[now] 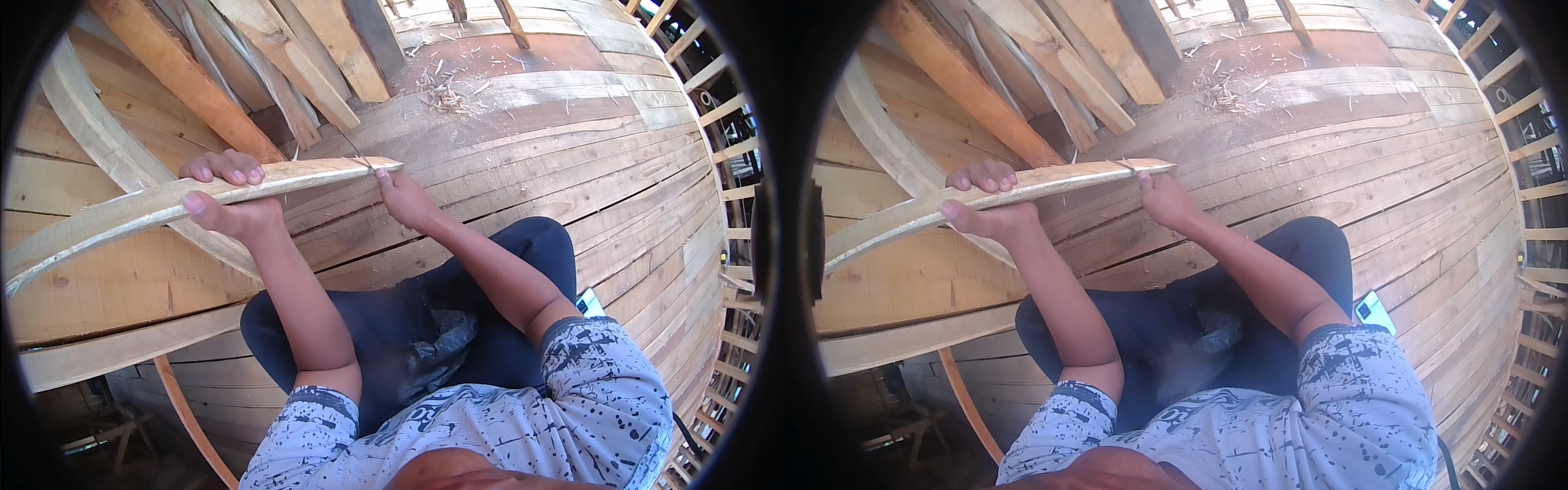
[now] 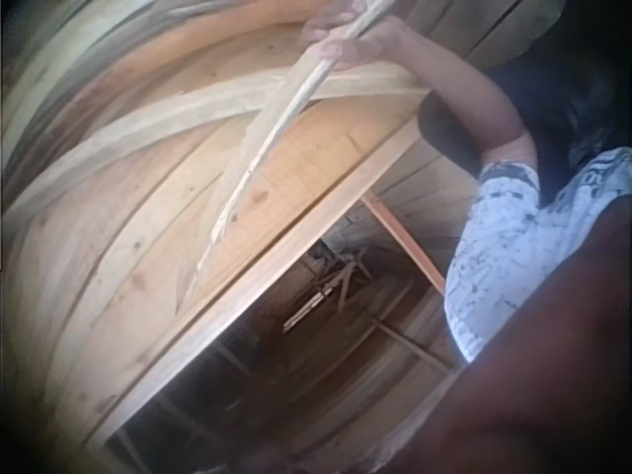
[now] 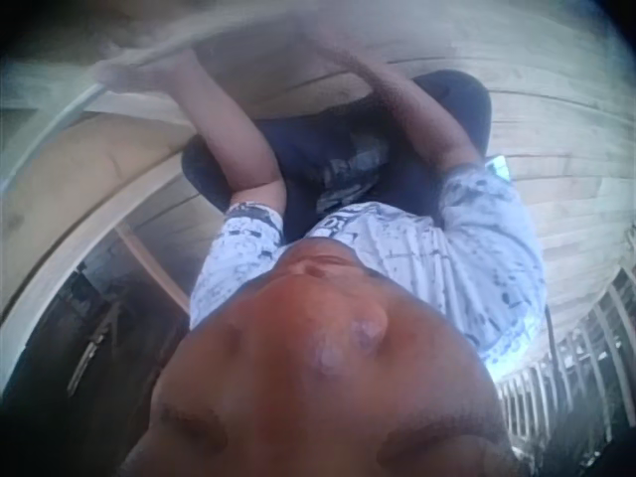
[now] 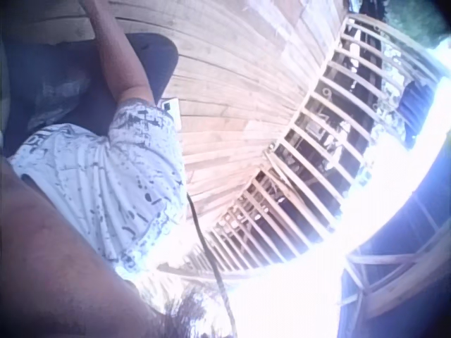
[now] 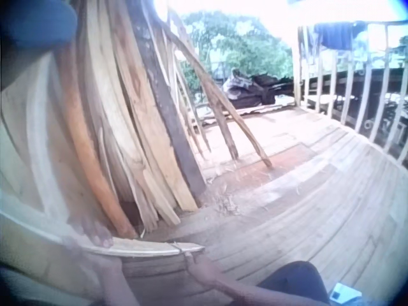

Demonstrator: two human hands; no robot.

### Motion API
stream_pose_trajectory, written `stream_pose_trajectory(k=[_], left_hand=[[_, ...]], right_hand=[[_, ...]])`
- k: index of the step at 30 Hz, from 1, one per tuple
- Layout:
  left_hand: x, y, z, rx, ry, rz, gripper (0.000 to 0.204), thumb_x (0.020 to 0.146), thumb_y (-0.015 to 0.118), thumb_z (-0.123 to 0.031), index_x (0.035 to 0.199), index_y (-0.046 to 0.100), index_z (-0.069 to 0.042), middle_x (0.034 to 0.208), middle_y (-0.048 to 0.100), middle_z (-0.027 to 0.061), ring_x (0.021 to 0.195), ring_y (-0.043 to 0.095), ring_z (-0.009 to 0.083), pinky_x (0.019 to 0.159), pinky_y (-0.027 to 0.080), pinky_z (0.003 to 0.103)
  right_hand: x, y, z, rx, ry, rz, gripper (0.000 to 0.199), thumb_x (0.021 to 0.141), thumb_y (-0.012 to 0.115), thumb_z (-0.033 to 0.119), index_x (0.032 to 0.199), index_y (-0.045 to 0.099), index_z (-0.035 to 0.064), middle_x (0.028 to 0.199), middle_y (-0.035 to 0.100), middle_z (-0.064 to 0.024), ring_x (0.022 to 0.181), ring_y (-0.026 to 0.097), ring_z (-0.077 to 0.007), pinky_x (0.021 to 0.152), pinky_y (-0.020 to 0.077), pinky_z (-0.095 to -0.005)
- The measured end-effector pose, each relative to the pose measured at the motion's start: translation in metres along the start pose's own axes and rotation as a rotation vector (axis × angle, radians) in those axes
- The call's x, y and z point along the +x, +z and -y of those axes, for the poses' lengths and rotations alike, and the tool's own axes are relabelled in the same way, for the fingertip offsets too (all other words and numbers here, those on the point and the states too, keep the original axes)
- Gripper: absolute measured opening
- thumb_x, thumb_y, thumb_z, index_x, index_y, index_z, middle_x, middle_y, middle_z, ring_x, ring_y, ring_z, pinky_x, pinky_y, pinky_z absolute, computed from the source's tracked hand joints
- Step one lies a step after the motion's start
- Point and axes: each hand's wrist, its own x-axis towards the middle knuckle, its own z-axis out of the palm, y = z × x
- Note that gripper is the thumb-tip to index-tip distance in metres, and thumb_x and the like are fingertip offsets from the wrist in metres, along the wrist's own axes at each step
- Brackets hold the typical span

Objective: The person sits cross-legged on a wooden floor and uses a small knife to carve a long, curved piece of wood. They hold the wood with their left hand and scrape the surface with the knife in their right hand, producing wood shavings.

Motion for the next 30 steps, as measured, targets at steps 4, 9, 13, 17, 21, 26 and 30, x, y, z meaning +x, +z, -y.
stream_pose_trajectory(k=[4, 9, 13, 17, 21, 26, 30], left_hand=[[0.002, 0.008, 0.001, -0.024, -0.030, -0.020, 0.060, 0.075, 0.063, -0.074, 0.080, 0.048, -0.016, 0.056, 0.045, -0.0015, 0.046, 0.045, 0.0107, 0.043, 0.040, 0.022], [0.008, 0.001, 0.001, 0.050, -0.028, -0.070, 0.062, 0.074, 0.062, -0.076, 0.080, 0.046, -0.016, 0.057, 0.044, -0.0019, 0.047, 0.045, 0.0101, 0.043, 0.038, 0.022], [0.005, 0.008, -0.002, 0.144, -0.021, -0.148, 0.064, 0.073, 0.061, -0.079, 0.081, 0.045, -0.017, 0.058, 0.044, -0.0021, 0.049, 0.045, 0.0095, 0.046, 0.038, 0.022], [0.005, 0.013, 0.000, 0.184, -0.030, -0.213, 0.064, 0.074, 0.059, -0.079, 0.081, 0.044, -0.017, 0.060, 0.041, -0.0026, 0.052, 0.044, 0.0090, 0.049, 0.038, 0.023], [0.007, 0.007, 0.000, 0.224, -0.011, -0.246, 0.065, 0.074, 0.059, -0.079, 0.081, 0.043, -0.017, 0.062, 0.041, -0.0017, 0.053, 0.044, 0.0099, 0.050, 0.039, 0.024], [0.008, 0.006, 0.004, 0.233, -0.021, -0.334, 0.063, 0.075, 0.061, -0.077, 0.082, 0.043, -0.017, 0.064, 0.042, -0.0011, 0.057, 0.045, 0.0109, 0.053, 0.040, 0.025], [0.012, 0.006, 0.006, 0.280, -0.010, -0.420, 0.062, 0.077, 0.062, -0.075, 0.082, 0.043, -0.016, 0.062, 0.042, -0.0007, 0.056, 0.045, 0.0117, 0.051, 0.040, 0.025]], right_hand=[[0.013, 0.000, -0.013, -0.006, -0.061, -0.081, 0.064, 0.103, 0.032, 0.042, 0.083, 0.063, -0.0114, 0.084, 0.064, -0.0328, 0.087, 0.064, -0.0464, 0.083, 0.0466, -0.0528], [0.011, -0.011, 0.004, 0.041, 0.145, 0.024, 0.064, 0.103, 0.031, 0.040, 0.082, 0.064, -0.0112, 0.084, 0.063, -0.0352, 0.085, 0.063, -0.0494, 0.081, 0.0476, -0.0530], [-0.006, -0.004, 0.032, -0.102, -0.099, 0.029, 0.063, 0.103, 0.031, 0.039, 0.089, 0.065, -0.0118, 0.089, 0.063, -0.0364, 0.091, 0.062, -0.0495, 0.086, 0.0462, -0.0540], [0.031, -0.007, -0.034, -0.106, 0.166, -0.043, 0.061, 0.103, 0.030, 0.038, 0.091, 0.066, -0.0108, 0.090, 0.063, -0.0356, 0.094, 0.062, -0.0491, 0.089, 0.0453, -0.0538], [0.008, -0.003, 0.032, -0.094, -0.075, 0.002, 0.065, 0.104, 0.030, 0.040, 0.087, 0.063, -0.0125, 0.085, 0.064, -0.0341, 0.088, 0.062, -0.0492, 0.084, 0.0460, -0.0524], [0.031, -0.013, -0.013, -0.014, 0.111, 0.035, 0.064, 0.104, 0.029, 0.040, 0.084, 0.060, -0.0118, 0.081, 0.064, -0.0314, 0.083, 0.061, -0.0499, 0.083, 0.0460, -0.0527], [0.025, 0.003, 0.004, -0.069, -0.007, -0.008, 0.061, 0.104, 0.031, 0.039, 0.085, 0.059, -0.0110, 0.073, 0.062, -0.0289, 0.070, 0.063, -0.0448, 0.073, 0.0494, -0.0504]])
